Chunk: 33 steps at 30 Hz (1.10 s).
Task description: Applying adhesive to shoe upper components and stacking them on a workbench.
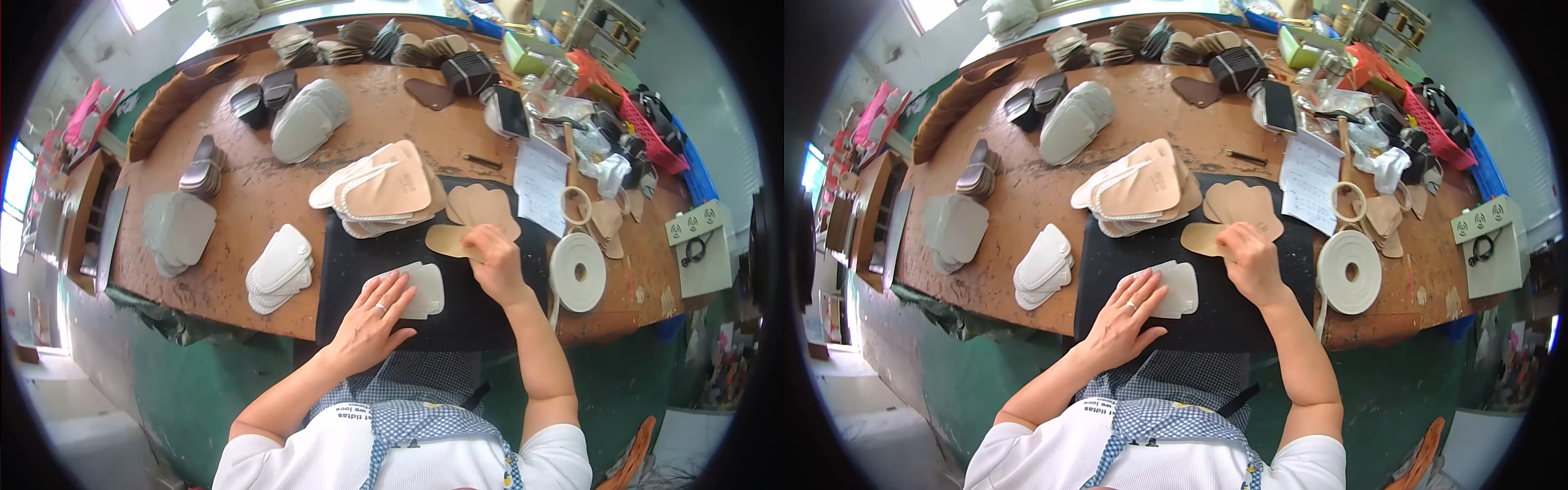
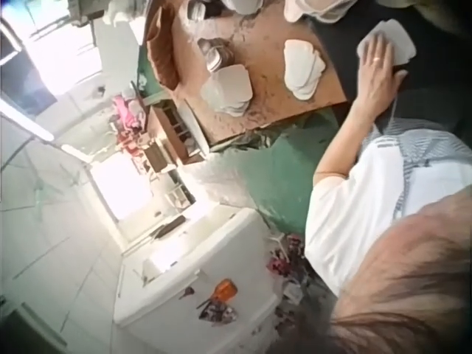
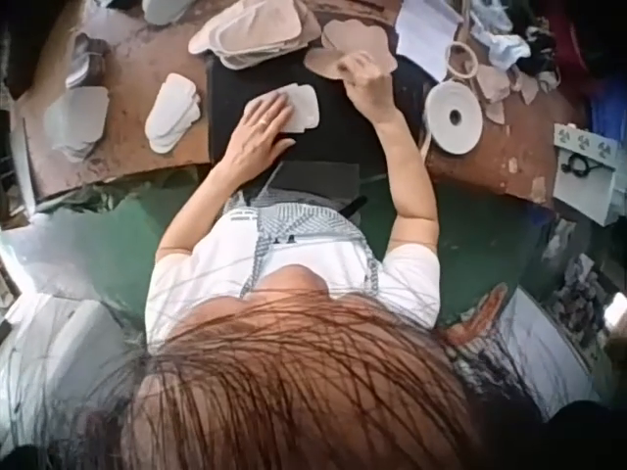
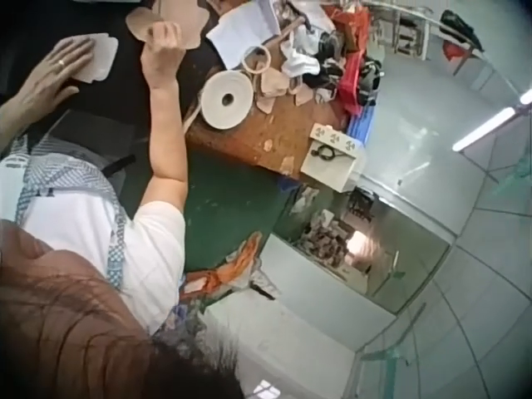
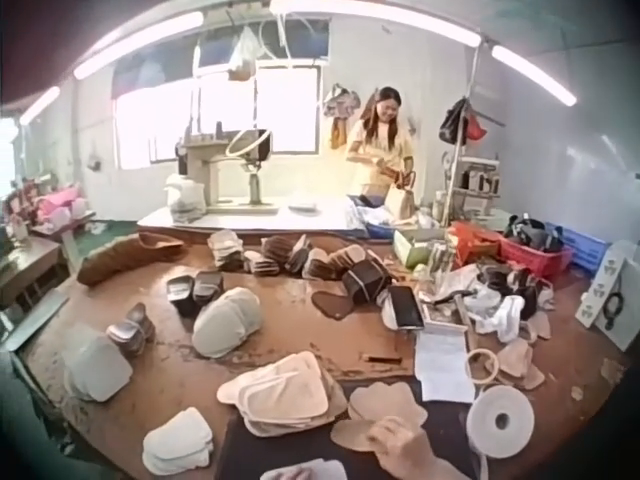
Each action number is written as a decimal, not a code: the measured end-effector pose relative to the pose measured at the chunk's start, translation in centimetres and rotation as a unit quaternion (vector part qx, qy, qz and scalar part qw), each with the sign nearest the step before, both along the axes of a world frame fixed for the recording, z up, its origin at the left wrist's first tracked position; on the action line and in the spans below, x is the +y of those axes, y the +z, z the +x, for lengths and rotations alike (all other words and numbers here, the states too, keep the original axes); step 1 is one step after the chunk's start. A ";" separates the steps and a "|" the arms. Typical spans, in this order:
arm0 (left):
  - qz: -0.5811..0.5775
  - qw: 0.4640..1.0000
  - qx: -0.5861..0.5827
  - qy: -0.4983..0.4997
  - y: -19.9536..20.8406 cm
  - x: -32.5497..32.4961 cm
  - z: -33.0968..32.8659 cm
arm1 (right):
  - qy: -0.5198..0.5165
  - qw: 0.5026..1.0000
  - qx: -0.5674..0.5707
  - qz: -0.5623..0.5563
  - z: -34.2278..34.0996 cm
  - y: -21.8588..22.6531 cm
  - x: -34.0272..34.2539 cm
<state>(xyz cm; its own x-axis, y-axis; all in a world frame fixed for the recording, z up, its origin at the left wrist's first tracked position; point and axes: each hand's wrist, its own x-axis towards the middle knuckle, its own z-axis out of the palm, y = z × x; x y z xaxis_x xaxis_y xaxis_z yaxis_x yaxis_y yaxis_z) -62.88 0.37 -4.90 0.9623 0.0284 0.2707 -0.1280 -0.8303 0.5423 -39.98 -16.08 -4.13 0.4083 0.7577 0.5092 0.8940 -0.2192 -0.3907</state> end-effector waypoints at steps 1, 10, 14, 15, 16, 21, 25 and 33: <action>-0.024 0.999 -0.022 0.008 0.2 0.2 -0.5 | -0.016 0.998 0.023 0.051 -0.8 0.9 0.2; 0.028 0.979 -0.135 0.148 -1.6 1.1 -4.8 | -0.043 0.857 0.514 0.012 -7.3 3.5 2.9; 0.052 0.980 -0.125 0.147 -2.4 1.0 -5.0 | -0.035 0.858 0.513 -0.020 -7.7 1.3 3.6; 0.049 0.979 -0.126 0.150 -2.5 1.0 -5.1 | -0.038 0.862 0.504 -0.022 -7.6 0.7 3.5; 0.050 0.980 -0.126 0.149 -2.5 1.0 -5.1 | -0.037 0.863 0.503 -0.026 -7.5 0.6 3.5; 0.051 0.980 -0.131 0.142 -2.6 1.3 -5.3 | -0.038 0.870 0.489 -0.044 -7.5 0.3 3.6; 0.062 0.987 -0.091 0.120 -2.0 1.4 -5.2 | -0.036 0.871 0.489 -0.042 -7.6 0.4 3.6; 0.099 0.993 -0.030 0.064 -1.1 1.9 -4.8 | -0.097 0.854 0.511 -0.020 -7.1 1.7 1.5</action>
<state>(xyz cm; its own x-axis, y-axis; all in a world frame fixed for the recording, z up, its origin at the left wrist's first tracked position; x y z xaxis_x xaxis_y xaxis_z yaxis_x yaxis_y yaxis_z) -67.70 2.28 -6.00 0.9362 0.0905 0.3396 -0.0411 -0.9315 0.3614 -47.07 -14.60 -2.47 0.7439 0.6338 -0.2119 0.0368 -0.3555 -0.9340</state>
